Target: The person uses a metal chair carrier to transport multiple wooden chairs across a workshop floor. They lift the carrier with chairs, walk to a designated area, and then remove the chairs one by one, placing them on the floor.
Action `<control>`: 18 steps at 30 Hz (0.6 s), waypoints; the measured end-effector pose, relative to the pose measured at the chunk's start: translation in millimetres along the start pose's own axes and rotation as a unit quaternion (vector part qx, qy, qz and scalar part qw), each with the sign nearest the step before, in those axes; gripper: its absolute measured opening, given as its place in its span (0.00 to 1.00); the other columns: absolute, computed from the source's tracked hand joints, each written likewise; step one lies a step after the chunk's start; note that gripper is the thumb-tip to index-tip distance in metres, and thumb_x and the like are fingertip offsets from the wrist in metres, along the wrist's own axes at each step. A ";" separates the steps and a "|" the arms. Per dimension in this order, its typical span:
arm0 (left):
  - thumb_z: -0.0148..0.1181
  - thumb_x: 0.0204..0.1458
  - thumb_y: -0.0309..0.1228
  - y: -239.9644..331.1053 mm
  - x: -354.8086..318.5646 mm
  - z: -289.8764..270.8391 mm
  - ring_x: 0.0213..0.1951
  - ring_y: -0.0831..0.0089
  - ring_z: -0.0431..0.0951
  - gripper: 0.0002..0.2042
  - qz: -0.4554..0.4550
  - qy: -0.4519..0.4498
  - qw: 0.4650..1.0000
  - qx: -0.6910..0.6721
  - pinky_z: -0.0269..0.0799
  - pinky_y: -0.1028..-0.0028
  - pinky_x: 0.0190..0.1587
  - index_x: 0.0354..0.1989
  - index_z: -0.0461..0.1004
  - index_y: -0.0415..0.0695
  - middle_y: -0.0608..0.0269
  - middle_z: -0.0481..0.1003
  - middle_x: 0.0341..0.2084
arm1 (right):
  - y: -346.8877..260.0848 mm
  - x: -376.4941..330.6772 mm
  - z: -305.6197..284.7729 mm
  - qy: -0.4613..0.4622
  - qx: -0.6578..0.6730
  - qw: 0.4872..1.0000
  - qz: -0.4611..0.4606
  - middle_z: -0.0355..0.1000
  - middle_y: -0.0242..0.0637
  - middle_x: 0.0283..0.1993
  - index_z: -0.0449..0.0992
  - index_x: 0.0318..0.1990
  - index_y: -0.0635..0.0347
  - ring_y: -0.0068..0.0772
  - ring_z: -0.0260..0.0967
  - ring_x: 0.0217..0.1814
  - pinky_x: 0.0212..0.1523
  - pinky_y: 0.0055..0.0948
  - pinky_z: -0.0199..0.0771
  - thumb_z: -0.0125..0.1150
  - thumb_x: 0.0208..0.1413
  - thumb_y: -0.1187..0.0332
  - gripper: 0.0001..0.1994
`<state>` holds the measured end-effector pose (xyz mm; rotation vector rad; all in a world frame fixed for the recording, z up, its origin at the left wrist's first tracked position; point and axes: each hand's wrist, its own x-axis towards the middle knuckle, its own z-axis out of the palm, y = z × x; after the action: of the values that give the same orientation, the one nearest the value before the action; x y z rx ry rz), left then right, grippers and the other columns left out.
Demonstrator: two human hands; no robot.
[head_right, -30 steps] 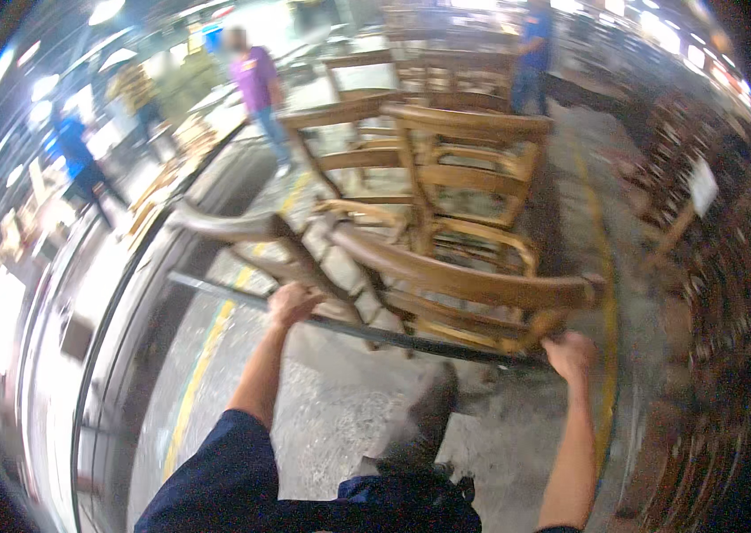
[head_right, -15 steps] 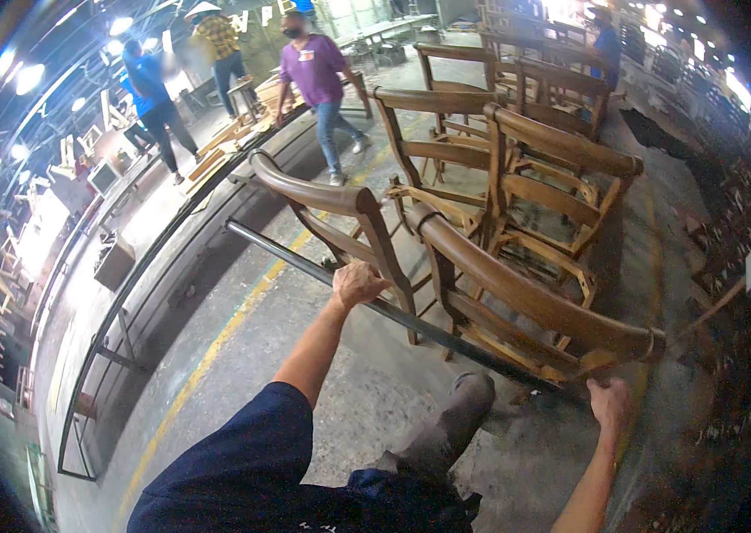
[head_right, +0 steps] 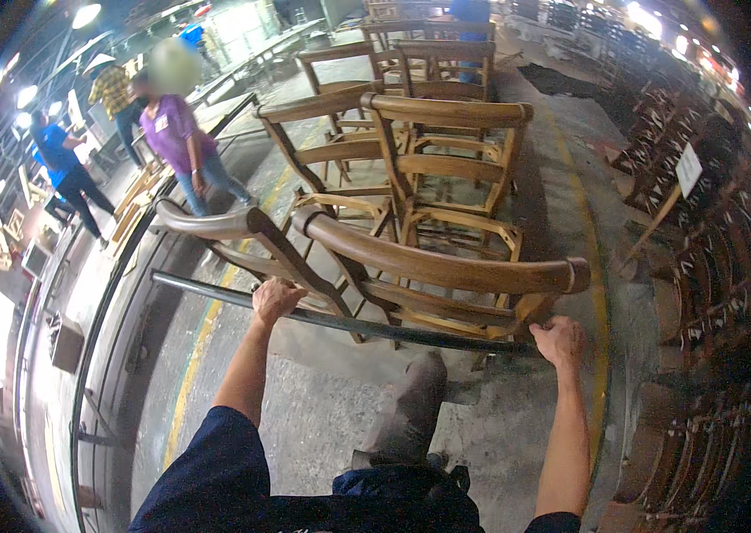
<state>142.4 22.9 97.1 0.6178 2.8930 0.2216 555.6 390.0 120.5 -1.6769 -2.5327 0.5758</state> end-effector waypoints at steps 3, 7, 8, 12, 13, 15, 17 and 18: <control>0.62 0.45 0.52 0.1 -1.9 -0.7 0.41 0.56 0.83 0.19 0.008 0.020 1.000 -0.017 0.76 0.61 0.45 0.35 0.85 0.49 0.53 0.82 0.33 | 6.4 -2.4 13.1 0.061 0.028 0.998 -0.007 0.80 0.48 0.40 0.83 0.36 0.61 0.52 0.77 0.43 0.46 0.47 0.74 0.66 0.51 0.51 0.19; 0.62 0.44 0.53 2.5 -6.3 -5.5 0.40 0.55 0.83 0.21 -0.003 0.008 0.999 -0.033 0.76 0.59 0.45 0.36 0.85 0.49 0.55 0.83 0.29 | 15.9 -9.8 33.8 0.241 0.020 0.970 0.026 0.78 0.43 0.30 0.82 0.29 0.57 0.47 0.76 0.35 0.36 0.44 0.73 0.68 0.51 0.53 0.16; 0.62 0.44 0.53 3.7 -7.2 -6.9 0.40 0.55 0.82 0.21 0.009 0.010 0.999 -0.036 0.76 0.59 0.45 0.34 0.85 0.49 0.54 0.82 0.29 | 18.2 -11.6 38.7 0.291 0.035 0.956 -0.001 0.77 0.41 0.28 0.81 0.27 0.56 0.45 0.76 0.33 0.33 0.42 0.72 0.68 0.51 0.53 0.15; 0.60 0.45 0.54 5.1 -6.4 -9.0 0.39 0.56 0.83 0.20 0.001 0.023 0.999 -0.026 0.75 0.60 0.45 0.28 0.85 0.49 0.55 0.82 0.29 | 28.5 -11.3 52.0 0.320 0.078 0.944 -0.034 0.76 0.37 0.26 0.79 0.23 0.55 0.43 0.75 0.30 0.31 0.42 0.71 0.67 0.51 0.55 0.14; 0.60 0.46 0.55 4.7 -5.8 -8.8 0.39 0.56 0.83 0.21 -0.004 0.013 1.000 -0.018 0.75 0.60 0.45 0.28 0.85 0.50 0.56 0.83 0.28 | 31.1 -9.7 53.9 0.326 0.077 0.941 -0.053 0.76 0.36 0.25 0.78 0.23 0.55 0.44 0.74 0.29 0.30 0.42 0.71 0.67 0.51 0.55 0.15; 0.58 0.47 0.57 3.0 -2.9 -5.9 0.38 0.58 0.83 0.21 0.011 -0.004 1.000 -0.001 0.76 0.61 0.45 0.27 0.86 0.52 0.59 0.83 0.27 | 36.1 -6.1 55.6 0.351 0.100 0.926 -0.093 0.75 0.37 0.25 0.77 0.22 0.54 0.44 0.74 0.26 0.27 0.42 0.71 0.67 0.52 0.56 0.14; 0.57 0.48 0.59 0.0 0.1 -1.1 0.38 0.59 0.83 0.22 0.040 -0.057 0.997 0.013 0.75 0.61 0.45 0.27 0.86 0.54 0.62 0.83 0.28 | 40.7 -2.4 56.3 0.343 0.127 0.924 -0.115 0.75 0.37 0.25 0.77 0.22 0.54 0.44 0.74 0.25 0.26 0.41 0.71 0.67 0.51 0.58 0.13; 0.57 0.48 0.59 -1.9 1.9 1.8 0.38 0.60 0.83 0.22 0.049 -0.060 0.997 0.028 0.75 0.62 0.44 0.28 0.86 0.54 0.62 0.83 0.29 | 43.1 -0.5 57.2 0.349 0.134 0.920 -0.118 0.75 0.37 0.25 0.77 0.22 0.54 0.43 0.73 0.25 0.25 0.40 0.71 0.67 0.51 0.59 0.13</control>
<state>140.2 22.2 94.7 0.7561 2.7646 0.1124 579.8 388.4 53.1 -1.1725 -1.9799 0.2253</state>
